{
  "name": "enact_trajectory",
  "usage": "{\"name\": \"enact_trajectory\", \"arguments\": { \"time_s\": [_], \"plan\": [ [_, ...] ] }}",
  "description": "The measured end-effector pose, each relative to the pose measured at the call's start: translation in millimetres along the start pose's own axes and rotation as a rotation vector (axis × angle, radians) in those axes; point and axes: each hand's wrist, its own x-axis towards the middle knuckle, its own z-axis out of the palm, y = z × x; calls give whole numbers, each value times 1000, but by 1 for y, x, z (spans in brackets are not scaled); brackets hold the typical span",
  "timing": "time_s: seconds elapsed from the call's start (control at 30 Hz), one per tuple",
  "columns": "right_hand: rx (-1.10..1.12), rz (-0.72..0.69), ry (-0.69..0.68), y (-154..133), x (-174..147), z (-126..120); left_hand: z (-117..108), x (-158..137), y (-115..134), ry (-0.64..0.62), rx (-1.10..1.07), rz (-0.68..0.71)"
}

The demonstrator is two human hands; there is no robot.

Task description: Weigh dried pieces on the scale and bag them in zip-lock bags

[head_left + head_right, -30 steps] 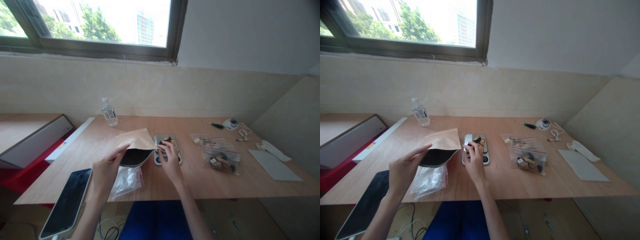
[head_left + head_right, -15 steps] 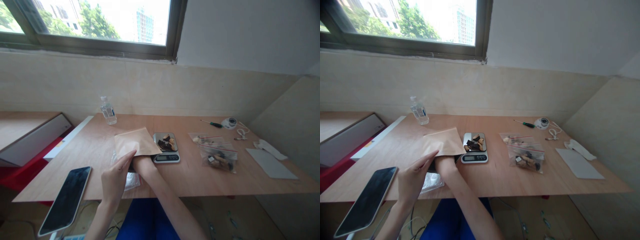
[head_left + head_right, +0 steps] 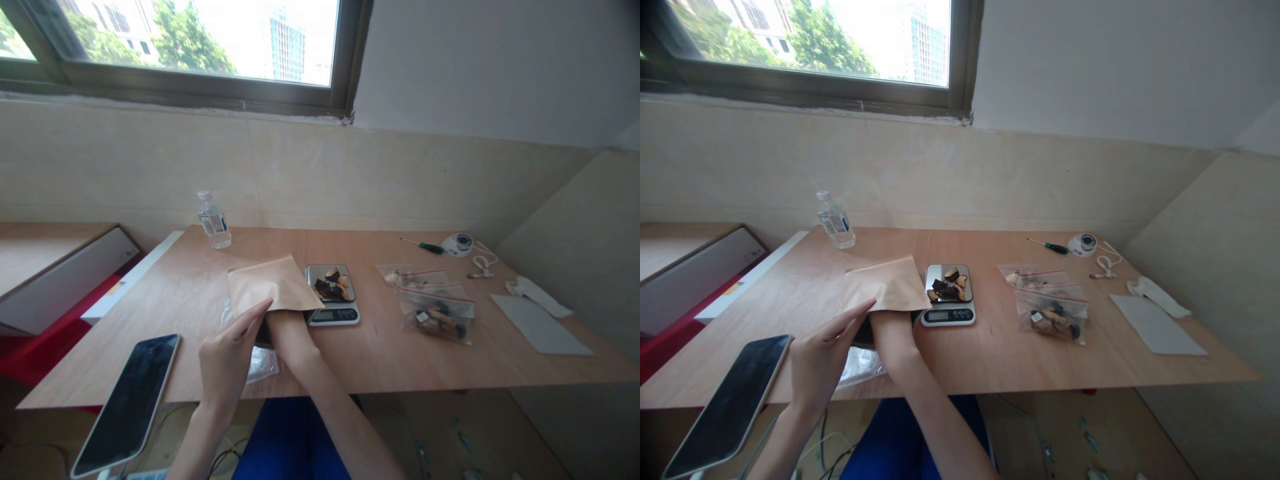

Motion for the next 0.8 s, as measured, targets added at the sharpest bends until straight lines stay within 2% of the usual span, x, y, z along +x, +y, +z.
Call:
{"name": "enact_trajectory", "arguments": {
  "time_s": [0.13,0.27,0.33,0.43,0.5,0.57,0.67,0.73,0.8],
  "plan": [
    [-86,59,-39,-24,-23,-37,-2,6,-1,13,17,-17],
    [139,-4,62,-37,-57,-83,-7,19,-6,21,66,-41],
    [281,-3,152,-32,-71,-106,-11,28,-9,44,105,-58],
    [286,71,332,-4,-72,-127,-18,45,-13,91,154,-83],
    [203,142,364,26,-57,-125,-21,56,-13,108,203,-104],
    [101,202,319,57,-33,-114,-24,67,-10,122,252,-118],
    [-92,258,151,94,4,-91,-24,87,-5,126,274,-140],
    [-217,269,28,108,20,-81,-23,104,-5,115,251,-150],
    [-292,282,-30,114,24,-78,-20,121,-7,117,181,-114]
  ]
}}
